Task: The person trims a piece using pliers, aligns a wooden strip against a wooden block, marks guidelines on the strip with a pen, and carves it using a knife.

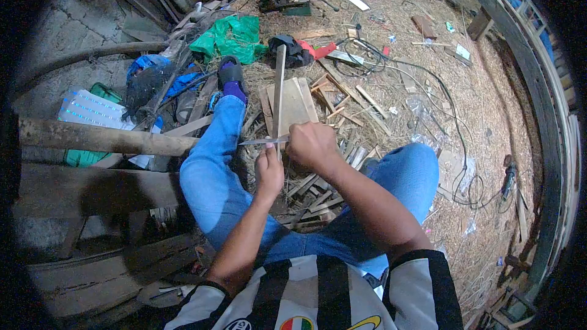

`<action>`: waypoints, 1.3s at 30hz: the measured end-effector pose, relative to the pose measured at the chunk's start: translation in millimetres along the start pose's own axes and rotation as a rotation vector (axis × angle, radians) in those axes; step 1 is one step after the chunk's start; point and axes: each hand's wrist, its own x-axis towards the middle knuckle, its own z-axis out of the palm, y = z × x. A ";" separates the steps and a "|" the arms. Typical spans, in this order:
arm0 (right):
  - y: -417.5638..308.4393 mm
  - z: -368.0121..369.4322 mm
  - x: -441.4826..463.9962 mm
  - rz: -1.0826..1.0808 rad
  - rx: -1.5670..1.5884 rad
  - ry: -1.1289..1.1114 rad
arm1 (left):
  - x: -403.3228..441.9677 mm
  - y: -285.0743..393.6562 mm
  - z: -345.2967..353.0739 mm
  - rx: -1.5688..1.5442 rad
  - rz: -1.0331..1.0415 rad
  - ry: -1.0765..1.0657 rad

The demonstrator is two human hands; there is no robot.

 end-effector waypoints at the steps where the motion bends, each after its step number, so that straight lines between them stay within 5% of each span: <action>1: 0.1 0.1 0.0 0.009 -0.001 -0.020 | -2.3 6.8 -2.0 0.001 0.000 0.000; 7: 5.5 3.4 3.2 0.027 0.019 -0.044 | -6.4 17.2 2.9 -0.110 0.142 0.024; 15: 21.9 17.1 12.6 0.078 0.019 0.037 | 0.8 4.5 16.8 -0.265 -0.120 -0.084; 19: 21.1 10.9 13.3 0.101 0.235 -0.196 | 1.4 -3.2 20.5 -0.215 -0.132 -0.063; 22: 29.3 28.8 15.3 0.080 0.458 -0.368 | -4.3 -0.8 14.0 -0.129 0.050 0.027; 30: 5.3 -5.3 3.3 0.061 0.043 -0.121 | -4.1 27.7 -8.7 -0.452 -0.091 -0.235; 39: 9.0 -4.0 2.1 0.054 0.013 -0.061 | 2.2 10.2 -8.4 -0.487 -0.133 -0.288</action>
